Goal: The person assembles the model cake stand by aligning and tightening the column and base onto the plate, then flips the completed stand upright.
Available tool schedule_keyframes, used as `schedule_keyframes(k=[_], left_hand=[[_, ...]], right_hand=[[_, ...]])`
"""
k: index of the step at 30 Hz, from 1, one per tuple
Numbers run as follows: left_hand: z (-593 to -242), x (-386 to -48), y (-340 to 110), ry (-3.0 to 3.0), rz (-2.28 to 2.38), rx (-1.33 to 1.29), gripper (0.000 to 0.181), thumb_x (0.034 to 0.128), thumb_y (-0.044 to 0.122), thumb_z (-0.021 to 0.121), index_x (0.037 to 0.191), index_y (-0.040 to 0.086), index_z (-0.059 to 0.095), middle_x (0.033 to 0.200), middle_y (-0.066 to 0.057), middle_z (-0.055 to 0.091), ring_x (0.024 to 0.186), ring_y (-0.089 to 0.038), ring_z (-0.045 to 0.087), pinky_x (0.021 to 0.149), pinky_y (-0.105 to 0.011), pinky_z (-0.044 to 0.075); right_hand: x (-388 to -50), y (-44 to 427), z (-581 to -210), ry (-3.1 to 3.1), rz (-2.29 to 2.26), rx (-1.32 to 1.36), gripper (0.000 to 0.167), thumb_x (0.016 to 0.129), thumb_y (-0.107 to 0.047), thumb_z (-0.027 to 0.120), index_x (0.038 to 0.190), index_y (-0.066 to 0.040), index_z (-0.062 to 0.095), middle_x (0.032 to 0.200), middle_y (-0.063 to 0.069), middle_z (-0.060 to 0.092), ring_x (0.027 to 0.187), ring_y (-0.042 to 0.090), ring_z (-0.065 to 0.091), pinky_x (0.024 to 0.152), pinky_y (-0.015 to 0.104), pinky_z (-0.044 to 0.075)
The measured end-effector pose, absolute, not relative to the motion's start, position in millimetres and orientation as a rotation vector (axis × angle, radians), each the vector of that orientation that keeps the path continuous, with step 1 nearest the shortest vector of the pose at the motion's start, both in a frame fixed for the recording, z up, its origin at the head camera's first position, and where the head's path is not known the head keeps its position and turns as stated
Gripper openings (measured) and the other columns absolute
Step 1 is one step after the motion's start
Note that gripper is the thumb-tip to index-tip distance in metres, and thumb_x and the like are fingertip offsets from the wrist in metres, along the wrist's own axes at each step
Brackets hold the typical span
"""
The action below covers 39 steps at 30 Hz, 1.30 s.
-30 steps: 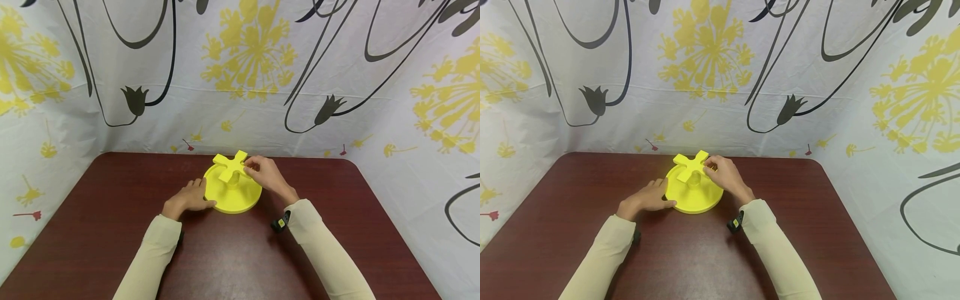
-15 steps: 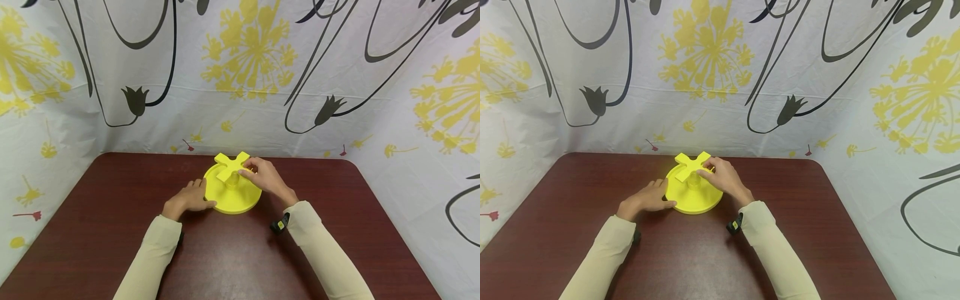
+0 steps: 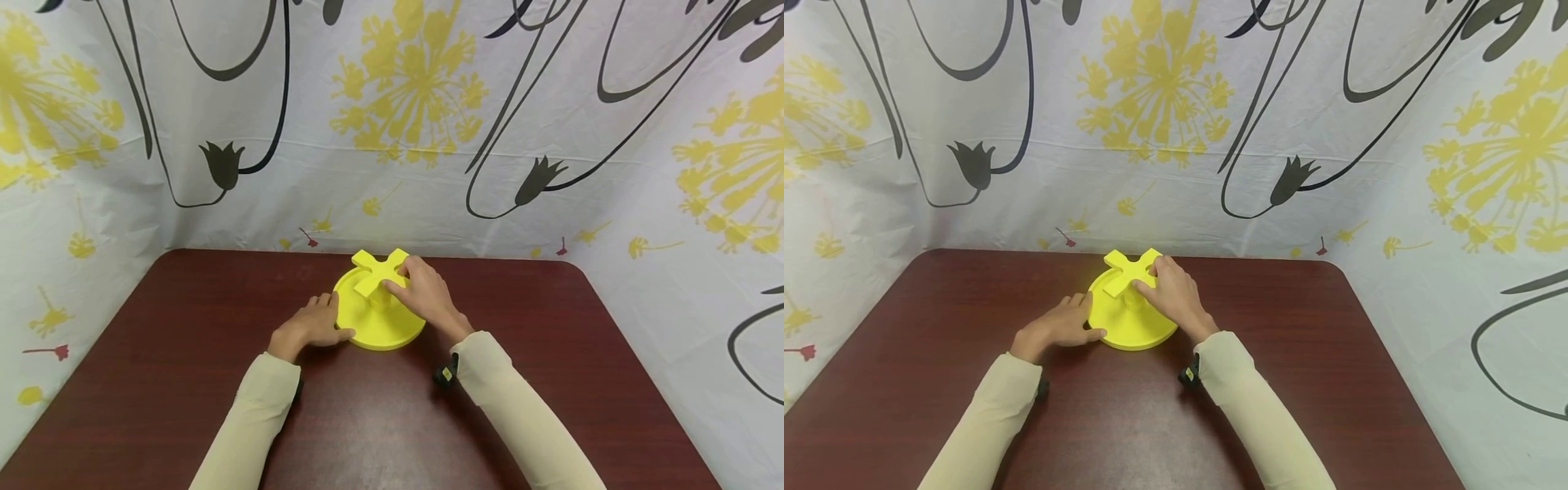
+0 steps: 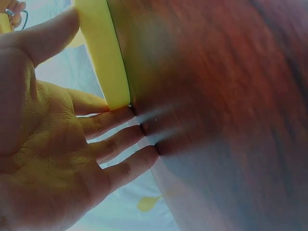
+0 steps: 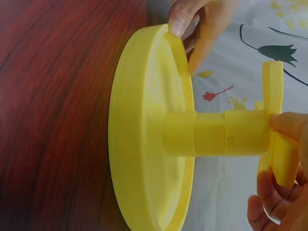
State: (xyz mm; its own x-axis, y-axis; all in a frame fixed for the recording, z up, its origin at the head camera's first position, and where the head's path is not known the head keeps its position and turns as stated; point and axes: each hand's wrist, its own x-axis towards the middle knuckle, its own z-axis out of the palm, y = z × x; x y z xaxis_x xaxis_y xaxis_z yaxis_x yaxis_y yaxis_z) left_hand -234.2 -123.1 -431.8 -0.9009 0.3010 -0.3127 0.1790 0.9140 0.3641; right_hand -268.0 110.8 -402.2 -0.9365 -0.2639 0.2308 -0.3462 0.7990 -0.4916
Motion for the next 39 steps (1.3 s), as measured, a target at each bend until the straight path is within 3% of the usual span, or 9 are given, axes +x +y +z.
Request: schedule_keyframes(k=[5, 8, 15, 18, 21, 26, 32, 39], left_hand=[[-432.0, -233.3, -120.3, 2.710, 0.442, 0.352, 0.094, 0.0956, 0.048, 0.058, 0.155, -0.008, 0.012, 0.156, -0.029, 0.025, 0.142, -0.044, 0.028, 0.111, -0.055, 0.034], [-433.4, -233.6, -120.0, 2.706, 0.439, 0.361, 0.094, 0.0957, 0.050, 0.058, 0.155, -0.008, 0.012, 0.156, -0.028, 0.024, 0.142, -0.044, 0.028, 0.111, -0.055, 0.034], [-433.6, -237.0, -133.4, 2.684, 0.500, 0.430, 0.104, 0.0903, 0.056, 0.064, 0.158, 0.000, 0.009, 0.159, -0.024, 0.025, 0.145, -0.042, 0.025, 0.114, -0.058, 0.026], [-432.2, -239.0, -141.1, 2.679, 0.542, 0.459, 0.108, 0.0876, 0.052, 0.070, 0.159, 0.003, 0.006, 0.161, -0.022, 0.021, 0.148, -0.042, 0.020, 0.115, -0.063, 0.021], [-432.1, -240.3, -144.3, 2.670, 0.573, 0.480, 0.110, 0.0864, 0.047, 0.074, 0.159, 0.004, 0.004, 0.164, -0.019, 0.016, 0.149, -0.043, 0.015, 0.115, -0.065, 0.016], [-431.0, -243.7, -142.5, 2.655, 0.611, 0.494, 0.110, 0.0844, 0.043, 0.078, 0.160, 0.006, 0.006, 0.165, -0.016, 0.016, 0.150, -0.042, 0.013, 0.116, -0.064, 0.013], [-432.1, -248.5, -141.5, 2.658, 0.597, 0.514, 0.103, 0.0835, 0.038, 0.080, 0.160, 0.009, 0.017, 0.162, -0.020, 0.021, 0.149, -0.042, 0.015, 0.117, -0.061, 0.014], [-434.6, -252.6, -142.9, 2.690, 0.658, 0.574, 0.094, 0.0786, 0.031, 0.085, 0.156, 0.015, 0.034, 0.154, -0.017, 0.040, 0.144, -0.042, 0.026, 0.114, -0.059, 0.023]], right_hand=[[-265.3, 110.3, -402.3, -2.828, 0.798, 0.448, 0.039, 0.090, -0.047, 0.070, 0.099, -0.012, 0.057, 0.098, 0.007, 0.060, 0.076, 0.018, 0.053, 0.064, 0.033, 0.047], [-265.3, 114.2, -401.3, -2.829, 0.828, 0.483, 0.039, 0.089, -0.047, 0.070, 0.099, -0.011, 0.058, 0.097, 0.005, 0.060, 0.077, 0.018, 0.054, 0.066, 0.033, 0.048], [-273.9, 146.6, -397.7, -2.824, 1.123, 0.743, 0.039, 0.093, -0.034, 0.070, 0.121, -0.010, 0.061, 0.121, 0.009, 0.060, 0.109, 0.027, 0.060, 0.094, 0.045, 0.050], [-277.6, 165.6, -400.8, -2.869, 1.240, 0.793, 0.052, 0.093, -0.031, 0.070, 0.137, -0.009, 0.051, 0.137, 0.011, 0.051, 0.124, 0.033, 0.054, 0.099, 0.051, 0.047], [-279.7, 180.2, -409.2, -2.973, 1.231, 0.833, 0.076, 0.089, -0.034, 0.075, 0.150, -0.009, 0.036, 0.150, 0.012, 0.038, 0.135, 0.035, 0.044, 0.104, 0.053, 0.043], [-279.8, 189.1, -424.3, -3.155, 1.027, 0.974, 0.109, 0.078, -0.037, 0.085, 0.158, -0.008, 0.017, 0.161, 0.014, 0.021, 0.147, 0.036, 0.023, 0.114, 0.058, 0.027], [-277.7, 182.8, -433.5, -3.207, 0.804, 0.979, 0.113, 0.073, -0.035, 0.089, 0.158, -0.005, 0.021, 0.159, 0.017, 0.031, 0.143, 0.040, 0.030, 0.113, 0.061, 0.027], [-277.7, 179.1, -437.6, -3.173, 0.800, 0.894, 0.111, 0.067, -0.032, 0.093, 0.155, -0.006, 0.030, 0.152, 0.017, 0.041, 0.138, 0.039, 0.039, 0.111, 0.056, 0.034]])
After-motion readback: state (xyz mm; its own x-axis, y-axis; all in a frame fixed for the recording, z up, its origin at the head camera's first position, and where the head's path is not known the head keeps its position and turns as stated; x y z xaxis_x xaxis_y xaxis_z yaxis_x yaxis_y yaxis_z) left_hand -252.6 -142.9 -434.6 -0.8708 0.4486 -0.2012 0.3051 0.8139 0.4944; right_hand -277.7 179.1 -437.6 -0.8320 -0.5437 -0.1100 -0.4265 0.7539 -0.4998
